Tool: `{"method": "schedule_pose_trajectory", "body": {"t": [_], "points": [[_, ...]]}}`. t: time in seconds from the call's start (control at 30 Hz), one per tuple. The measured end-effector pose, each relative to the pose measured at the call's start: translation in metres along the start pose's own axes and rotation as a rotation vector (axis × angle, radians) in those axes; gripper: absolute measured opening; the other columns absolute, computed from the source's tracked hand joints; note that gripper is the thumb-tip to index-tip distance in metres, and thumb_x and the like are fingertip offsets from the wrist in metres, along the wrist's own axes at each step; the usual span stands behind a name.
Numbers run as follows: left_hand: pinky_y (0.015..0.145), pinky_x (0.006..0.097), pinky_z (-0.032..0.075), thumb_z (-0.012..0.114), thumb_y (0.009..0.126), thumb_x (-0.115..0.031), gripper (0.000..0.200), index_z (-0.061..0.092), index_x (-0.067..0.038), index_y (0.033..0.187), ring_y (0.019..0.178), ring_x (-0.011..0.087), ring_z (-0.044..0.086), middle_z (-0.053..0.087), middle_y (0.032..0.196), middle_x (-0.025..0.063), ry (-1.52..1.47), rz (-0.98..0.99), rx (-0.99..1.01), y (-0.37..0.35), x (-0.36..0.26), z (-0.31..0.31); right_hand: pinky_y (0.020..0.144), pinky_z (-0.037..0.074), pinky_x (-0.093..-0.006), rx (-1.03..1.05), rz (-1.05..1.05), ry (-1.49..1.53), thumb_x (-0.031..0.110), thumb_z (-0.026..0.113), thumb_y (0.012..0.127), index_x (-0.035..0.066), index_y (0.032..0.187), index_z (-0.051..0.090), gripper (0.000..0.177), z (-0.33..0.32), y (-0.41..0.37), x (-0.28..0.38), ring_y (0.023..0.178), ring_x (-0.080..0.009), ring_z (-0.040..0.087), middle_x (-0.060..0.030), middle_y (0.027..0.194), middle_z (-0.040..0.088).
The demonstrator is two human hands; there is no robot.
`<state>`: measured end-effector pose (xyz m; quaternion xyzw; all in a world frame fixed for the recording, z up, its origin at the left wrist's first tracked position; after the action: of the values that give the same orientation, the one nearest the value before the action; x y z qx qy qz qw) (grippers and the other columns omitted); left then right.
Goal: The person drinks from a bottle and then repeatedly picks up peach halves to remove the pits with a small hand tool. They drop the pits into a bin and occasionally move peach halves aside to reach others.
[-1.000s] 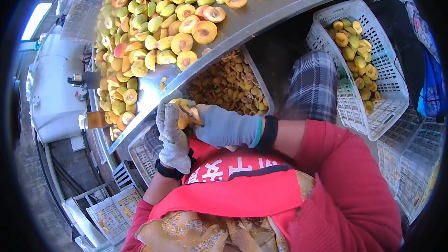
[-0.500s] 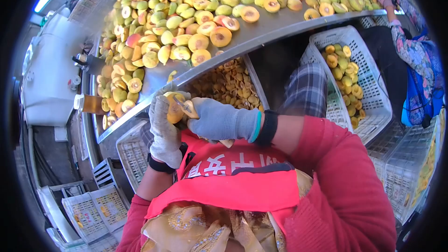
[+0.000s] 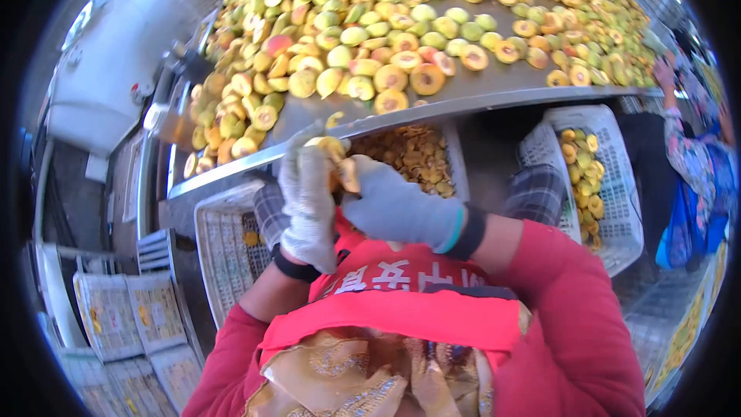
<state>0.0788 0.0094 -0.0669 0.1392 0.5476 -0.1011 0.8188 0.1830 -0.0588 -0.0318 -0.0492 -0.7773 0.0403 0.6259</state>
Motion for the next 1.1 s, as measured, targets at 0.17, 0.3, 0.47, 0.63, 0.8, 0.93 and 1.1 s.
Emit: {"method": "schedule_pose_trajectory", "body": {"t": [0.17, 0.3, 0.47, 0.63, 0.8, 0.93, 1.1], "points": [[0.07, 0.023, 0.047, 0.059, 0.087, -0.011, 0.023, 0.054, 0.0, 0.106, 0.08, 0.0096, 0.057, 0.06, 0.092, 0.0064, 0.231, 0.098, 0.058, -0.008, -0.019, 0.0, 0.068, 0.049, -0.0403, -0.006, -0.256, -0.025, 0.005, 0.054, 0.077, 0.001, 0.102, 0.05, 0.026, 0.009, 0.005, -0.037, 0.075, -0.0299, 0.062, -0.0167, 0.086, 0.061], [0.065, 0.0196, 0.045, 0.06, 0.087, -0.014, 0.023, 0.055, -0.001, 0.105, 0.076, 0.0063, 0.054, 0.059, 0.088, 0.0028, 0.23, -0.065, 0.033, -0.002, -0.009, -0.01, 0.062, 0.049, -0.0374, -0.072, -0.275, -0.332, 0.008, 0.057, 0.078, 0.0, 0.102, 0.051, 0.026, 0.009, 0.012, -0.055, 0.067, -0.0254, 0.061, -0.0139, 0.079, 0.062], [0.073, 0.0277, 0.05, 0.068, 0.08, -0.015, 0.031, 0.057, 0.001, 0.105, 0.079, 0.0138, 0.06, 0.062, 0.084, 0.0101, 0.434, 0.35, 0.007, -0.009, -0.009, -0.018, 0.045, 0.044, -0.026, 0.252, 0.316, 0.059, 0.016, 0.059, 0.082, 0.001, 0.099, 0.052, 0.023, 0.019, 0.005, 0.008, 0.048, -0.01, 0.053, -0.0059, 0.066, 0.058], [0.077, 0.025, 0.047, 0.061, 0.084, -0.011, 0.028, 0.056, 0.001, 0.109, 0.082, 0.0114, 0.058, 0.061, 0.092, 0.006, 0.247, -0.17, 0.362, 0.002, -0.009, -0.038, 0.042, 0.043, -0.026, 0.135, 0.108, -0.218, 0.014, 0.057, 0.081, 0.0, 0.097, 0.051, 0.021, 0.014, 0.004, -0.024, 0.047, -0.0125, 0.054, -0.0044, 0.061, 0.055], [0.077, 0.0271, 0.048, 0.059, 0.085, -0.029, 0.041, 0.057, 0.002, 0.111, 0.083, 0.0157, 0.061, 0.064, 0.091, 0.0105, 0.152, -0.269, 0.427, 0.01, -0.007, -0.044, 0.042, 0.045, -0.0303, 0.449, 0.416, 0.261, 0.011, 0.051, 0.081, 0.0, 0.096, 0.05, 0.018, 0.012, 0.005, -0.016, 0.046, -0.0176, 0.056, -0.008, 0.061, 0.055], [0.077, 0.0279, 0.049, 0.06, 0.084, -0.026, 0.041, 0.057, 0.003, 0.112, 0.084, 0.0164, 0.061, 0.064, 0.094, 0.0121, 0.292, -0.321, 0.515, 0.023, -0.008, -0.045, 0.04, 0.043, -0.0266, 0.307, 0.473, 0.099, 0.01, 0.051, 0.082, 0.003, 0.099, 0.045, 0.02, 0.013, 0.004, -0.003, 0.044, -0.0132, 0.052, -0.0052, 0.062, 0.052], [0.08, 0.026, 0.046, 0.057, 0.085, -0.017, 0.031, 0.06, 0.002, 0.109, 0.086, 0.0117, 0.058, 0.063, 0.094, 0.0073, 0.157, -0.377, 0.425, 0.021, -0.01, -0.034, 0.038, 0.045, -0.0327, 0.342, 0.43, 0.187, 0.009, 0.049, 0.08, 0.001, 0.097, 0.048, 0.018, 0.008, 0.004, -0.005, 0.045, -0.0193, 0.056, -0.01, 0.061, 0.054]]}}
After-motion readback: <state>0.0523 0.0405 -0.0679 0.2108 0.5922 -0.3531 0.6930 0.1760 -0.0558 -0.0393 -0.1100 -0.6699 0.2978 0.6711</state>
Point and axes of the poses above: each hand's wrist, its own y-axis towards the middle knuckle, its own z-axis out of the palm, x = y × z, the point moved 2 cm from there along y, towards the middle knuckle
